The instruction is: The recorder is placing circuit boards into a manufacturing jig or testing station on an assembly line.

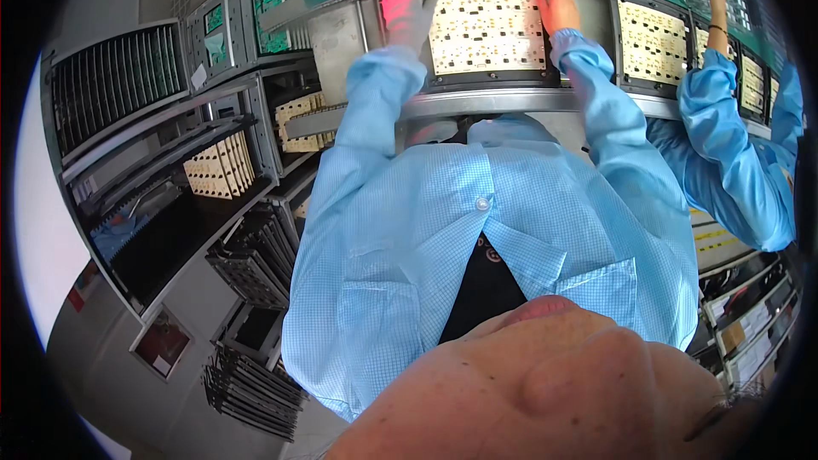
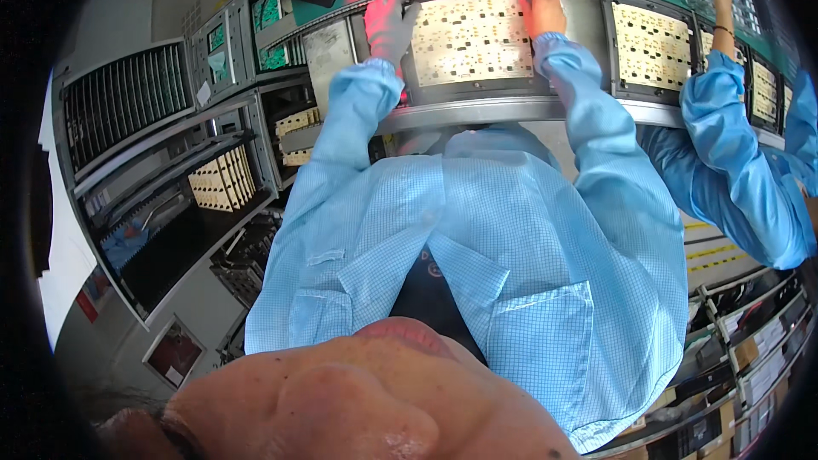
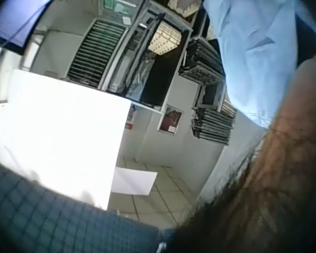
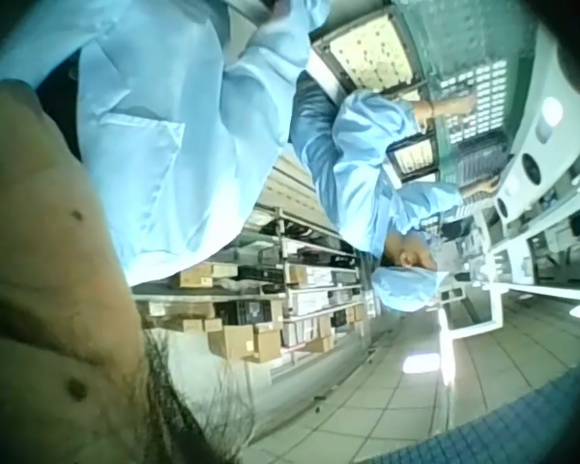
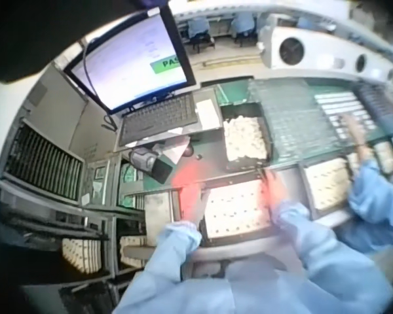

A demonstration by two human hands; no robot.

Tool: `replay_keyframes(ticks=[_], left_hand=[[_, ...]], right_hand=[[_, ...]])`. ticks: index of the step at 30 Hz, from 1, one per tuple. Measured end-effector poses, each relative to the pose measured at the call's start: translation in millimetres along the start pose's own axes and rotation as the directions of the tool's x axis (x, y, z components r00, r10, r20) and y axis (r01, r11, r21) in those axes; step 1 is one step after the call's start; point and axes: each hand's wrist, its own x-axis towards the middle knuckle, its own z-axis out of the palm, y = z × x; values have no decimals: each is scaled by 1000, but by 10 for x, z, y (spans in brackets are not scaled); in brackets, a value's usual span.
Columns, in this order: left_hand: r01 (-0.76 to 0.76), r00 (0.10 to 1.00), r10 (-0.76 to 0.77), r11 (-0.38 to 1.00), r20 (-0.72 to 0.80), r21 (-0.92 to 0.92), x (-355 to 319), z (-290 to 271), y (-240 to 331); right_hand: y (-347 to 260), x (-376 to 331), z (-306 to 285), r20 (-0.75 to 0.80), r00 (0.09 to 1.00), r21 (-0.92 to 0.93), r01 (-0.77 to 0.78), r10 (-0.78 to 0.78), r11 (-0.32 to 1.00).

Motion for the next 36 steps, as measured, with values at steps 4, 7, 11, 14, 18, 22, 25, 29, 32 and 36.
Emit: replay_keyframes(ticks=[4,7,11,14,18,22,25,29,32,36], left_hand=[[149,988,-150,987,25,60,259,156,48],[173,980,-176,984,87,44,307,243,-17],[94,995,-90,991,46,-93,274,316,-287],[51,993,-24,971,118,-233,177,-27,31],[-145,911,228,957,343,-251,-224,-230,62],[-284,716,340,940,609,-191,-740,-607,146],[-416,719,422,898,553,-145,-775,-556,169],[-575,556,434,817,708,-49,-648,-533,199],[-662,407,445,745,798,-78,-629,-354,45],[-401,456,379,895,805,-194,-399,-381,176]], right_hand=[[40,-30,139,-55,981,14,-188,188,982],[-27,-15,78,-97,973,10,-208,208,978],[-56,31,-14,-32,997,-229,55,-64,972],[-71,56,-21,-45,999,-342,-2,-15,940],[240,315,214,297,948,-511,53,117,858],[-281,403,52,489,854,-349,6,176,937],[-241,359,92,444,893,-365,107,72,925],[-188,325,62,431,902,-366,143,31,920],[-191,338,45,423,906,-359,164,4,919],[-112,367,89,421,907,-368,162,8,916]])
